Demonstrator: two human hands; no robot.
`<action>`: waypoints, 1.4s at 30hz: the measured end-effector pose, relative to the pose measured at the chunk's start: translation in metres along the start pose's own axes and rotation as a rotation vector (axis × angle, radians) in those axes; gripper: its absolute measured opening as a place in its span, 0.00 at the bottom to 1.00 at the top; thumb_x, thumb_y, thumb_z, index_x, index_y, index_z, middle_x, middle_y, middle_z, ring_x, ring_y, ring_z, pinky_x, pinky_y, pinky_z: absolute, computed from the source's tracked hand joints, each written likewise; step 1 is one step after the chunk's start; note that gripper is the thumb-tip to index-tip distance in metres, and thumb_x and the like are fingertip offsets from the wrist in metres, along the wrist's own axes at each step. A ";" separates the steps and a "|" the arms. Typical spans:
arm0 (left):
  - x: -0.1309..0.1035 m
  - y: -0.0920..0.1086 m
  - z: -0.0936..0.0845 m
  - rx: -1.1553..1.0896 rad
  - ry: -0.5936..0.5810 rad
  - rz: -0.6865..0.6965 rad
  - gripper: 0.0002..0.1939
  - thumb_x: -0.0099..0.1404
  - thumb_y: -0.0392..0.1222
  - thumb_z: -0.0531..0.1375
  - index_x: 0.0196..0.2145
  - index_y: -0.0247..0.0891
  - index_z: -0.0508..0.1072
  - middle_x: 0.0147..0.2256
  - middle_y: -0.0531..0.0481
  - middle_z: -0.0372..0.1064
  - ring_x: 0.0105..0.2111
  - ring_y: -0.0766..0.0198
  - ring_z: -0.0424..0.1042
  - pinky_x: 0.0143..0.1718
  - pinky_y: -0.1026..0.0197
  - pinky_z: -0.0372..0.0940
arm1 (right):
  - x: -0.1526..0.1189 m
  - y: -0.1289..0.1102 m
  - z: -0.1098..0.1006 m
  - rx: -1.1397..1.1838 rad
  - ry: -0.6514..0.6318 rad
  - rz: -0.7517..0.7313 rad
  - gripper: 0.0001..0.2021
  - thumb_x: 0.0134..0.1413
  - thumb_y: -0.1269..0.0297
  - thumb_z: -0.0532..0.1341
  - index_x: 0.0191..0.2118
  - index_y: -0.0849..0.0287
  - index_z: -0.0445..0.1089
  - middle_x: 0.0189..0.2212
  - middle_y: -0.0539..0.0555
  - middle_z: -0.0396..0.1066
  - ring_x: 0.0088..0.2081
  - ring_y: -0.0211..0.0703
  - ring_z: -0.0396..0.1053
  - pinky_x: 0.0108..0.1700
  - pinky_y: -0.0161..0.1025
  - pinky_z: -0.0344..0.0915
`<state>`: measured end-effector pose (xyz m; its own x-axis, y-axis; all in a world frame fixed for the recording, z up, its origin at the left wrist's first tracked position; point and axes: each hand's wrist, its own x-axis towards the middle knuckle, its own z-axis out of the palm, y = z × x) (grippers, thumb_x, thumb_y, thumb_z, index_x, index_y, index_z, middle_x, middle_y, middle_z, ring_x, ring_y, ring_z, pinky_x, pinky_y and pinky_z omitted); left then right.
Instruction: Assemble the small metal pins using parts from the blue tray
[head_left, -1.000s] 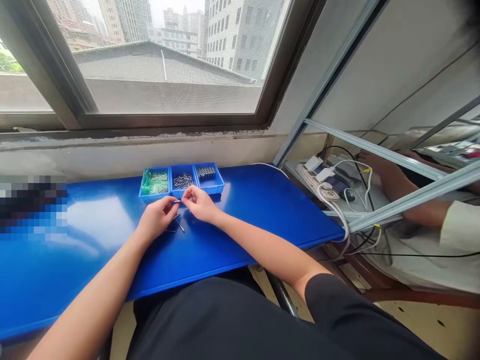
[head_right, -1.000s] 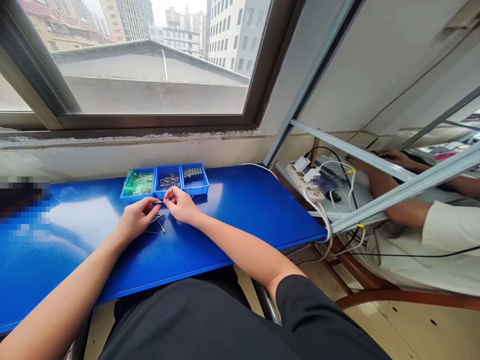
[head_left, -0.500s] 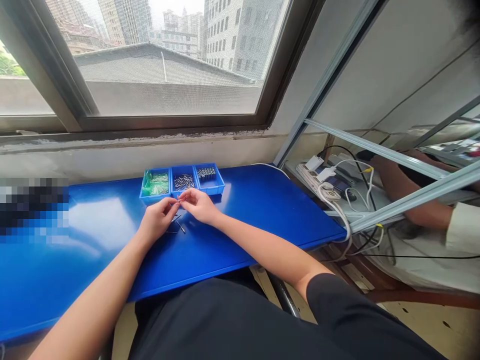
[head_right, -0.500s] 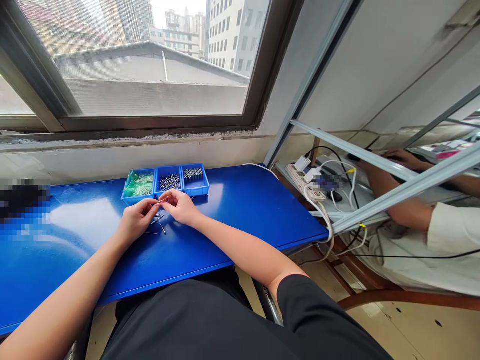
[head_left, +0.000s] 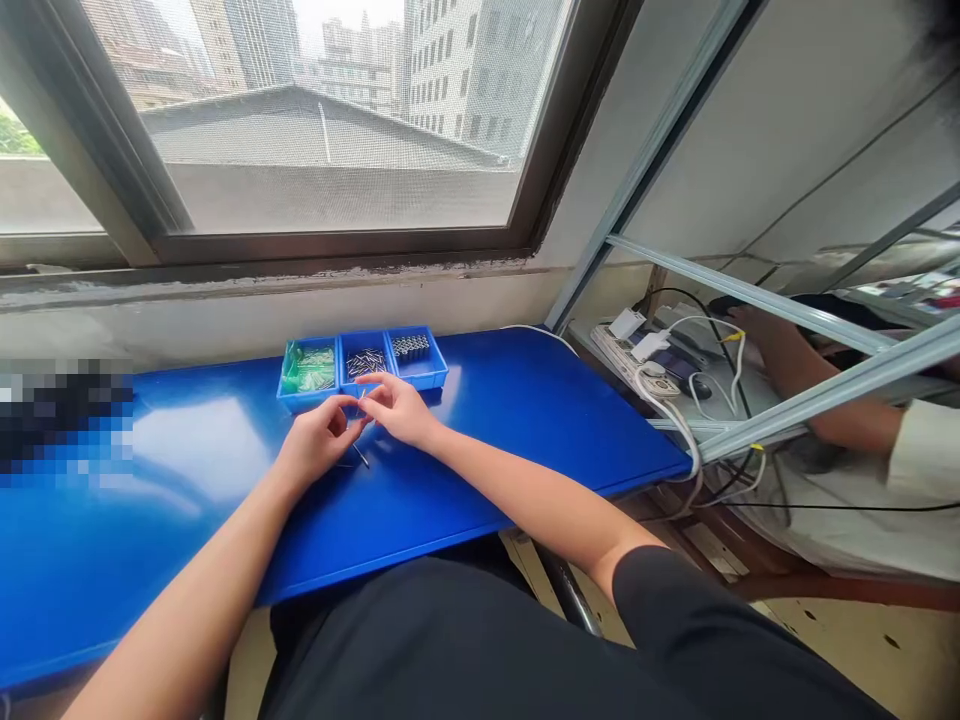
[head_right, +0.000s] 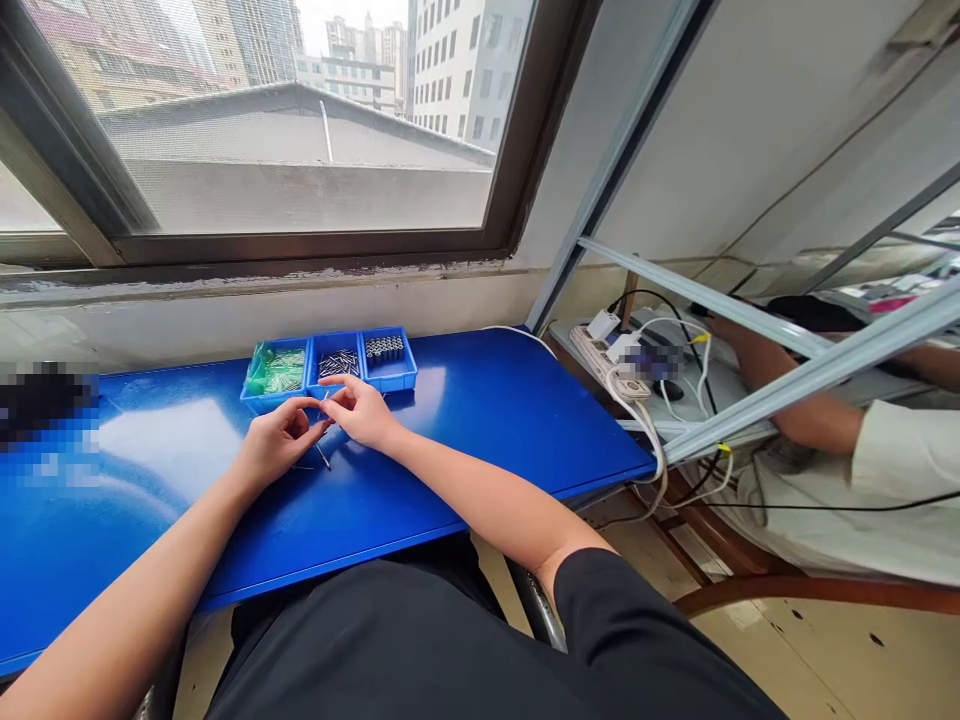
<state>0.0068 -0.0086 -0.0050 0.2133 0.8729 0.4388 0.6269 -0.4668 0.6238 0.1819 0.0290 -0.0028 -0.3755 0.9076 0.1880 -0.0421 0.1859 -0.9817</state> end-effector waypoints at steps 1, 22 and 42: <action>0.000 0.000 0.000 0.002 -0.001 -0.004 0.15 0.64 0.51 0.61 0.43 0.39 0.73 0.21 0.58 0.61 0.19 0.70 0.60 0.23 0.66 0.58 | 0.000 0.000 0.000 -0.011 0.002 -0.005 0.16 0.55 0.66 0.62 0.50 0.57 0.69 0.29 0.48 0.73 0.32 0.39 0.75 0.38 0.38 0.72; 0.004 0.001 -0.009 0.078 0.088 -0.029 0.16 0.68 0.51 0.55 0.37 0.37 0.75 0.23 0.54 0.69 0.22 0.68 0.64 0.28 0.65 0.61 | 0.000 -0.003 -0.002 -0.161 0.085 -0.096 0.08 0.53 0.63 0.64 0.37 0.62 0.73 0.34 0.53 0.75 0.35 0.38 0.72 0.42 0.39 0.69; 0.004 -0.004 -0.008 -0.002 0.139 -0.051 0.13 0.67 0.50 0.58 0.40 0.38 0.74 0.19 0.59 0.59 0.19 0.71 0.57 0.24 0.67 0.57 | 0.001 -0.001 -0.003 -0.177 0.130 -0.099 0.08 0.52 0.65 0.65 0.38 0.61 0.76 0.34 0.54 0.78 0.34 0.39 0.74 0.41 0.39 0.71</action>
<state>-0.0012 -0.0045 -0.0008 0.0754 0.8677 0.4913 0.6329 -0.4224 0.6489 0.1840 0.0309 -0.0012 -0.2549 0.9204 0.2966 0.0944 0.3289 -0.9396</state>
